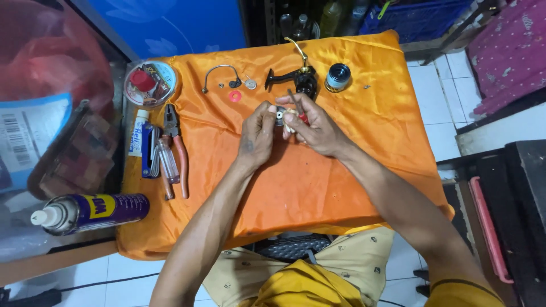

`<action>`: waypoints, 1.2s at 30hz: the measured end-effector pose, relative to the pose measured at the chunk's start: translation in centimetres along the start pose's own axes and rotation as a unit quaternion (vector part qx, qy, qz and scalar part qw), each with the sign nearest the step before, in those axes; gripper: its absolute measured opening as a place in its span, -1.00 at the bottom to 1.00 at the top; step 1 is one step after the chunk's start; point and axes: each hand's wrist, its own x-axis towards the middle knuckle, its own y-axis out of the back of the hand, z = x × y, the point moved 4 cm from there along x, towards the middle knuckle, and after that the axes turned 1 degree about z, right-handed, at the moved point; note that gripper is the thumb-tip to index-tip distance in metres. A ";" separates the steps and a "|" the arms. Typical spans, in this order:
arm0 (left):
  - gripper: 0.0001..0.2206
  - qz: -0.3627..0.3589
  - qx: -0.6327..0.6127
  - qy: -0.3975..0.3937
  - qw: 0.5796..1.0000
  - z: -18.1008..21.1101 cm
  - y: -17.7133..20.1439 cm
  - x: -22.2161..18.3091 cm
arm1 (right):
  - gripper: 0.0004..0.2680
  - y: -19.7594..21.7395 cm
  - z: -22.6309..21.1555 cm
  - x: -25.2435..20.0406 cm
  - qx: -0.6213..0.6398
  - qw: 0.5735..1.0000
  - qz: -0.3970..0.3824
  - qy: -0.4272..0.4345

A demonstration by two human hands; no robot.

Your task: Disassembling, cleaning, and reassembling a fishing reel handle and body using a screwdriver and lubricant.

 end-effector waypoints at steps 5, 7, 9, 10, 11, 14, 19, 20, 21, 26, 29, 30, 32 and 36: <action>-0.55 -0.004 -0.058 0.013 0.998 -1.0 -0.6 -0.1 | -0.68 0.0 0.5 0.1 0.023 0.999 -0.039 -0.019; -0.52 -0.003 -0.070 0.019 0.997 -2.1 -0.6 -0.3 | -0.67 -0.2 0.7 -0.1 0.027 0.999 -0.037 -0.021; -0.52 0.002 0.014 0.012 1.000 -2.5 -0.1 -0.3 | -0.68 -0.6 0.1 0.0 0.002 1.000 -0.024 0.005; -0.52 0.001 0.013 0.011 1.000 -3.0 -0.2 -0.4 | -0.68 -0.7 -0.2 -0.1 0.001 1.000 -0.024 0.006; -0.51 0.001 0.024 0.015 1.000 -3.6 -0.3 -0.5 | -0.69 -0.8 -0.6 -0.2 -0.030 0.999 -0.020 0.015; -0.50 -0.014 0.050 0.010 0.999 -0.6 -0.1 -0.7 | -0.71 -0.5 -0.3 -0.2 -0.066 0.997 -0.014 0.028; -0.53 -0.039 0.105 -0.037 0.993 1.6 0.2 -0.9 | -0.70 -1.1 -0.2 -0.3 0.000 1.000 -0.001 0.022; -0.53 -0.029 0.097 -0.051 0.994 1.7 0.2 -0.8 | -0.70 -1.0 0.3 -0.3 -0.001 1.000 0.006 0.023; -0.53 -0.019 0.088 -0.065 0.994 1.7 0.3 -0.8 | -0.70 -0.8 0.8 -0.4 -0.001 1.000 0.014 0.024; -0.56 -0.005 0.124 -0.090 0.988 0.7 0.0 -1.1 | -0.72 -0.6 0.4 -0.6 -0.033 0.999 0.017 0.040; -0.59 -0.003 0.151 -0.109 0.983 1.3 -0.1 -1.1 | -0.75 -0.6 1.0 -0.4 -0.021 0.999 0.023 0.044; -0.61 -0.002 0.164 -0.118 0.979 1.5 -0.3 -1.1 | -0.76 -0.4 1.4 -0.5 -0.004 0.999 0.030 0.043; -0.63 -0.013 0.169 -0.120 0.978 1.8 -0.4 -1.1 | -0.78 0.0 1.1 -0.4 -0.028 0.997 0.034 0.055; -0.66 -0.025 0.141 -0.117 0.983 1.7 -0.7 -0.5 | -0.85 0.6 -0.9 0.0 -0.085 0.990 0.069 0.093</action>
